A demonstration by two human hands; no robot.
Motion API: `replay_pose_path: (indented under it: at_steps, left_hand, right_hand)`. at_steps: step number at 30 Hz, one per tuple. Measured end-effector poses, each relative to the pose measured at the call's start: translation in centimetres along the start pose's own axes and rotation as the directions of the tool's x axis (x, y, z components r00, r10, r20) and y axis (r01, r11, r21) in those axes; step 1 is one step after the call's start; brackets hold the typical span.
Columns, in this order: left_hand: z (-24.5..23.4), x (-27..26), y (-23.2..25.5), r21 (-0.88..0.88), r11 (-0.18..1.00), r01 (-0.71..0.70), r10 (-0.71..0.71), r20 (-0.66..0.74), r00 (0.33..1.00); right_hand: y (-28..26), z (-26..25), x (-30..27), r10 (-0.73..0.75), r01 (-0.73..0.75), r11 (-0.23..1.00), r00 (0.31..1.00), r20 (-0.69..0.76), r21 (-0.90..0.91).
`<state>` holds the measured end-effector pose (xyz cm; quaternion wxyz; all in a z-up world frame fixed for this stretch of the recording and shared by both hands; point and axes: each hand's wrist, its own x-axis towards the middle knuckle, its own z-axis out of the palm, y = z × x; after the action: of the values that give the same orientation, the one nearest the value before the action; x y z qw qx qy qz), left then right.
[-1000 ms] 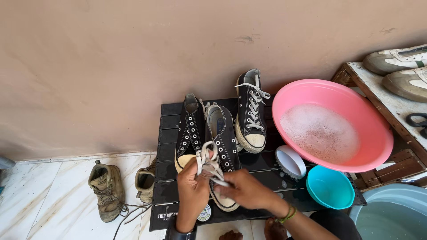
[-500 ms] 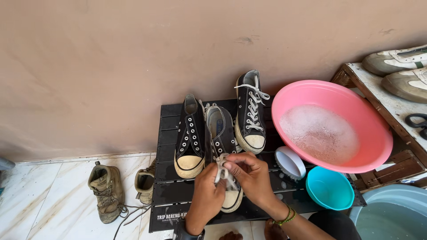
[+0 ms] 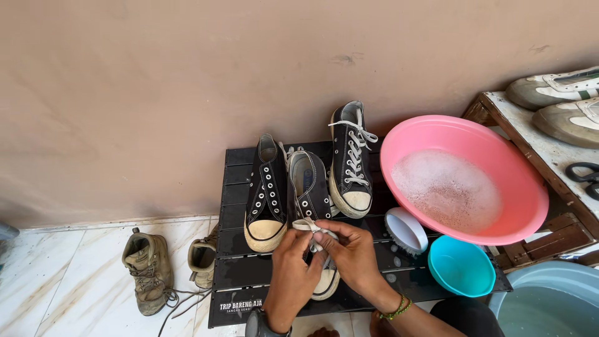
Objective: The person removes the laces from a black sneaker and then scrubs the shoe's sole and sides with a brush dipped in soapy water. The person repeatedly dips the brush into a pink basin to apply soap while cleaning the shoe.
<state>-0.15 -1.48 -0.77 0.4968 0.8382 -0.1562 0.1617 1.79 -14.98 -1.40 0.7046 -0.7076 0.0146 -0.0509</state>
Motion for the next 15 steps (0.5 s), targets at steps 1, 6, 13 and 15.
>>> replay_pose_path:
  at_steps: [1, 6, 13, 15]
  left_hand:
    - [0.1, 0.0, -0.3, -0.014, 0.999, -0.039, 0.038, -0.102, 0.994]
    - [-0.5, -0.2, 0.2, -0.106, 0.994, -0.003, -0.026, -0.27, 0.962]
    - [0.8, -0.6, -1.8, 0.439, 0.894, 0.09, -0.204, 0.22, 0.954]
    - [1.9, -1.0, -2.8, 0.476, 0.876, 0.075, -0.199, 0.215, 0.956]
  right_hand:
    - [0.0, 0.0, 0.0, -0.011, 0.011, 1.0, 0.999, -0.038, -0.002]
    - [-1.8, -0.7, 1.0, 0.012, -0.011, 1.0, 0.993, -0.114, 0.013]
    - [-5.3, -1.6, 3.9, -0.014, 0.034, 0.987, 0.992, -0.126, 0.156]
    - [-5.9, -1.1, 4.6, -0.031, 0.048, 0.988, 0.992, -0.119, 0.144]
